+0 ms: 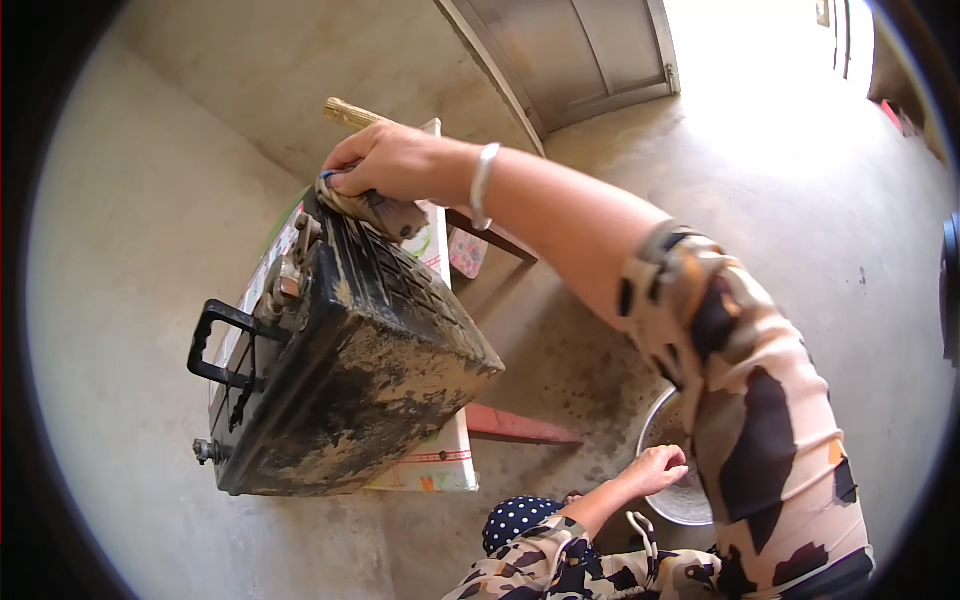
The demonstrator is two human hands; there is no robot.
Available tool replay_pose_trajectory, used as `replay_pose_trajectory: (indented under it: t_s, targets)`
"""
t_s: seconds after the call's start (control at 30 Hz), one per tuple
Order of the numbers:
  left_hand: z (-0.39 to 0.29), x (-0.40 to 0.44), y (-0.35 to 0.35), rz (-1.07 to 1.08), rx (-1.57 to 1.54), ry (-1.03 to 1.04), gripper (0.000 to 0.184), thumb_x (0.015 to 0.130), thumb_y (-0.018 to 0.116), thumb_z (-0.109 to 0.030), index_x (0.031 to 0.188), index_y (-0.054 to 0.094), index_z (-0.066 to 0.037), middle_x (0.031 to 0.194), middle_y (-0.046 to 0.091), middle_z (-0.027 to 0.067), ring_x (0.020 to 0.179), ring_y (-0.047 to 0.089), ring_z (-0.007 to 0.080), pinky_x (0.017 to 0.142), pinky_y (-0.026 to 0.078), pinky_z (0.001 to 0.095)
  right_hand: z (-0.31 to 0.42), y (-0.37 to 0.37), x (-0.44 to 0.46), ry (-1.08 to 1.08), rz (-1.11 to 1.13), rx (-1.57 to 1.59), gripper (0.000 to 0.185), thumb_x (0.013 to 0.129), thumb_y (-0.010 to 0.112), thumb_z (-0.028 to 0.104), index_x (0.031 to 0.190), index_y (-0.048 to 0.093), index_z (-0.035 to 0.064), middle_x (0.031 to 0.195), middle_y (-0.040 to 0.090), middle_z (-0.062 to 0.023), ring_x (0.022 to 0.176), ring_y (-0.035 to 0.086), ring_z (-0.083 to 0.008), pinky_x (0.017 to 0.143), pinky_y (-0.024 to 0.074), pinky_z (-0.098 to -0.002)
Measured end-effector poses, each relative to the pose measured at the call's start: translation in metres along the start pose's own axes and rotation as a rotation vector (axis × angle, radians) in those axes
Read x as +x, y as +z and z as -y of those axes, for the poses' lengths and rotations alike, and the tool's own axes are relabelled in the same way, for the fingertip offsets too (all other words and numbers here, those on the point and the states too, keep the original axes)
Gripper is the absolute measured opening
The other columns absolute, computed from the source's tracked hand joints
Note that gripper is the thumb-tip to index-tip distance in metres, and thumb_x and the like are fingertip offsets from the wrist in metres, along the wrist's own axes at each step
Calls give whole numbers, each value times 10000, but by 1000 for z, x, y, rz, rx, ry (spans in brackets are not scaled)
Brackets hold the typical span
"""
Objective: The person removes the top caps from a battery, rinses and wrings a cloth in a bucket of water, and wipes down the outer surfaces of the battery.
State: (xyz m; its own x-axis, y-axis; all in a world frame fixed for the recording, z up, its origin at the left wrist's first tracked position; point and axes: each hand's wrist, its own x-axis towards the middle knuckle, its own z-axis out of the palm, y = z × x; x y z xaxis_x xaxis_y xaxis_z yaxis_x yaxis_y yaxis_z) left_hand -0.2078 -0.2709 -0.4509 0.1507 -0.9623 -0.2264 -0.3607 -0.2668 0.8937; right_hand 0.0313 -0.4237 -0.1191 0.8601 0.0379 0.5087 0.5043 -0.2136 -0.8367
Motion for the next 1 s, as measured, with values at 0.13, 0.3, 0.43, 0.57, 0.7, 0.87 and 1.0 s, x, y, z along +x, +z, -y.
replay_pose_trajectory:
  t_s: [0.13, 0.3, 0.43, 0.57, 0.7, 0.87, 1.0]
  targets:
    - [-26, 10, -13, 144, 26, -141, 262, 762, 571, -234, 870, 561, 5, 818, 601, 158, 801, 591, 279, 720, 459, 354, 14, -16, -34, -87, 251, 127, 351, 745, 586, 299, 1031, 618, 99, 980, 611, -80, 930, 540, -169, 815, 423, -303]
    - [0, 13, 0, 101, 25, -161, 265, 758, 580, -233, 866, 567, 9, 816, 611, 156, 804, 595, 280, 722, 461, 357, 17, -1, -12, -20, 25, -26, 341, 766, 559, 286, 1030, 604, 75, 1000, 604, -110, 942, 550, -228, 838, 421, -333]
    - [-17, 7, -15, 122, 79, -233, 273, 763, 571, -250, 875, 566, 0, 824, 612, 151, 813, 593, 278, 723, 458, 364, 22, -2, -25, -91, 58, -139, 345, 784, 539, 276, 1051, 586, 63, 1025, 591, -143, 951, 551, -289, 858, 416, -365]
    - [-11, 7, -1, 133, -50, -162, 271, 762, 564, -250, 879, 566, -5, 834, 604, 156, 818, 586, 279, 729, 453, 360, 43, -3, -70, -152, 102, -93, 280, 822, 553, 207, 1037, 577, 30, 939, 603, -87, 907, 542, -172, 820, 417, -304]
    - [-13, 6, -2, 150, -1, -174, 267, 758, 567, -245, 879, 568, -7, 831, 606, 154, 816, 587, 279, 729, 455, 360, 47, -12, -89, -312, 225, 44, 263, 826, 555, 183, 1030, 571, 18, 889, 598, -61, 867, 539, -143, 793, 428, -283]
    - [4, 4, -1, 117, 13, -234, 267, 761, 569, -247, 883, 570, -9, 841, 610, 150, 829, 587, 277, 735, 458, 361, 51, 2, -75, -79, 51, 129, 260, 819, 569, 174, 1014, 567, 3, 855, 587, -52, 843, 529, -139, 753, 432, -272]
    - [2, 2, 7, 133, 24, -251, 265, 763, 571, -245, 880, 568, -7, 838, 609, 150, 824, 587, 277, 730, 457, 360, 45, -1, -101, -284, 136, 80, 257, 770, 590, 157, 980, 588, 9, 875, 602, -103, 829, 556, -179, 739, 440, -292]
